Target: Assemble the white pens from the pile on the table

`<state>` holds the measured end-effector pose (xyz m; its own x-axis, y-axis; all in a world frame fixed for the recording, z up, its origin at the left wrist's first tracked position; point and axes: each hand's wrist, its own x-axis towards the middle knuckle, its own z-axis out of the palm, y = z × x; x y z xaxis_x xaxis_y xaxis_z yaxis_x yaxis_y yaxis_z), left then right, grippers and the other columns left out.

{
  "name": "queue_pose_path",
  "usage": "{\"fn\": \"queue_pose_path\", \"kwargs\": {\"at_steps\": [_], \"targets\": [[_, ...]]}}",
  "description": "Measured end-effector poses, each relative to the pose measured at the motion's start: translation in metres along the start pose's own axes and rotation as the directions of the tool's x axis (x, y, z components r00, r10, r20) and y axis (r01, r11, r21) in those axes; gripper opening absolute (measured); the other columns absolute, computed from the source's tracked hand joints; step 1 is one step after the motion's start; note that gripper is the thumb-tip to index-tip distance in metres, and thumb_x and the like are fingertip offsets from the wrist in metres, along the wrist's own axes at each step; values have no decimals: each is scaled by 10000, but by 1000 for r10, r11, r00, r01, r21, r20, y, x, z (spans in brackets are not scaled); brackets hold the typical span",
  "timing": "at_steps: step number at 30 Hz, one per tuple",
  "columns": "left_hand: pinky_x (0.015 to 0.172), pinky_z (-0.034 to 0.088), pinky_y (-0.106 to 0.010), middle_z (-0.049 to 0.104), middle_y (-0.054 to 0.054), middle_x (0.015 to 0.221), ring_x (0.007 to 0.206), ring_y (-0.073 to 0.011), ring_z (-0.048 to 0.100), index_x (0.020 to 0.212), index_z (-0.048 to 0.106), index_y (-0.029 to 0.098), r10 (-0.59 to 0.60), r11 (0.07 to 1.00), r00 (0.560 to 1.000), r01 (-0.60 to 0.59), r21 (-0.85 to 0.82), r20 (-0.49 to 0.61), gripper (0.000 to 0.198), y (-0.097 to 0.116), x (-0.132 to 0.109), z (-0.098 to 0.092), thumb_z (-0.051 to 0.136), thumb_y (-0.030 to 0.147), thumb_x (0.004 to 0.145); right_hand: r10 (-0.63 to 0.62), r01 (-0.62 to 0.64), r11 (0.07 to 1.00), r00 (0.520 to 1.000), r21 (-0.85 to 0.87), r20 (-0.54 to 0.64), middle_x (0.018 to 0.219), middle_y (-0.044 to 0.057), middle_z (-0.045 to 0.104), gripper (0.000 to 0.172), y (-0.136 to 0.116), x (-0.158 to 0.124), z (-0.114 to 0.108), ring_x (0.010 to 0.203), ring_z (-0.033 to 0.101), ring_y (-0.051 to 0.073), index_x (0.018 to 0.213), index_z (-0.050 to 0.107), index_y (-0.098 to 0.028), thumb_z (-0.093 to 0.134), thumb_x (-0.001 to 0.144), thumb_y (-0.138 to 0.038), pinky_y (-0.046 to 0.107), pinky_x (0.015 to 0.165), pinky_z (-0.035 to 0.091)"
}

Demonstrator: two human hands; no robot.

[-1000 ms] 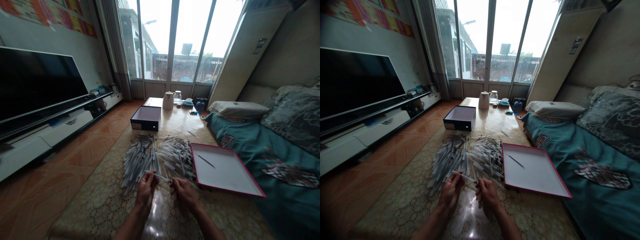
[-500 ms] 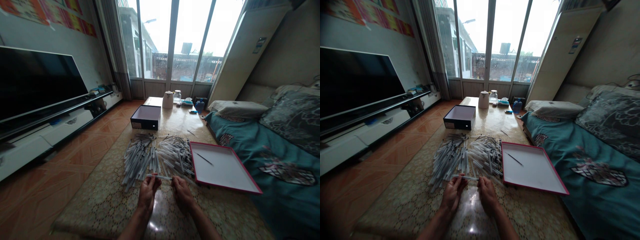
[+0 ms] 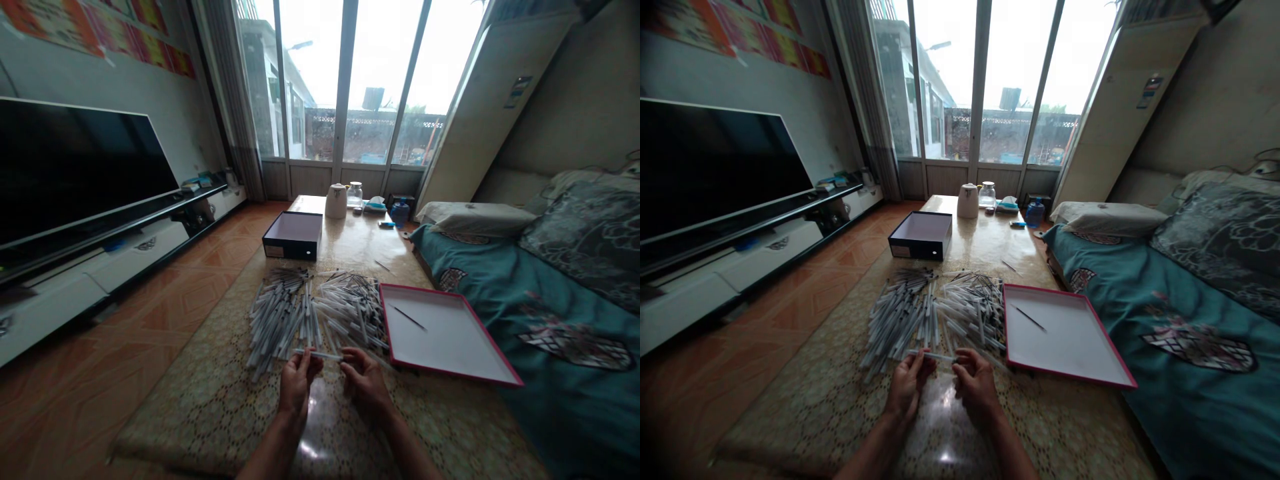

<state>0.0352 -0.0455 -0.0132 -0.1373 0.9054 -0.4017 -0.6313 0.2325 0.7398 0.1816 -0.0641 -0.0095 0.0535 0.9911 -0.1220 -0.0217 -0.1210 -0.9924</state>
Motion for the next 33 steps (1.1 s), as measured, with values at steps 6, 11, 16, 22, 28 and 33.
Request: {"fn": "queue_pose_path", "kwargs": {"at_steps": [6,11,16,22,28,33], "targets": [[596,520,-217,650,-18,602,567,-109,620,764,634,113,24,999,999,-25,30,24,246,0,0,-1,746,270,612,-28,24,986,999,-162,-21,508,-38,499,461,1,1,1,369,432,76,604,499,-177,410,789,-589,186,361,320],[582,516,-218,651,-18,609,559,-114,620,768,640,115,46,997,999,-46,68,13,263,-2,1,-2,746,290,603,-106,90,966,993,-241,-53,533,-15,534,379,0,-1,0,476,494,113,605,532,-179,492,762,-521,204,440,375],[577,519,-226,656,-25,599,552,-121,624,769,645,112,28,998,999,-29,58,23,276,-2,1,-2,751,297,593,-91,80,981,994,-178,-58,683,22,611,367,2,-1,-2,517,541,135,810,588,-176,602,674,-517,214,436,395],[581,517,-214,650,-12,602,556,-110,622,768,641,117,30,999,999,-31,34,16,264,0,0,-1,755,278,591,-58,48,970,998,-237,-37,540,-13,531,457,4,0,0,427,464,100,614,530,-176,410,795,-579,201,406,350],[595,524,-221,653,-21,606,564,-119,630,747,633,117,36,999,999,-37,40,24,234,0,0,-1,742,274,611,-139,117,967,987,-225,-83,642,9,610,358,2,-1,0,542,565,148,824,594,-173,583,709,-512,226,483,427],[587,527,-217,658,-21,600,565,-117,630,759,638,117,41,999,999,-42,34,30,260,-1,1,-3,749,294,604,-47,33,982,996,-187,-71,494,-34,506,437,3,-3,5,306,386,74,623,524,-179,401,814,-553,196,311,285]]}}
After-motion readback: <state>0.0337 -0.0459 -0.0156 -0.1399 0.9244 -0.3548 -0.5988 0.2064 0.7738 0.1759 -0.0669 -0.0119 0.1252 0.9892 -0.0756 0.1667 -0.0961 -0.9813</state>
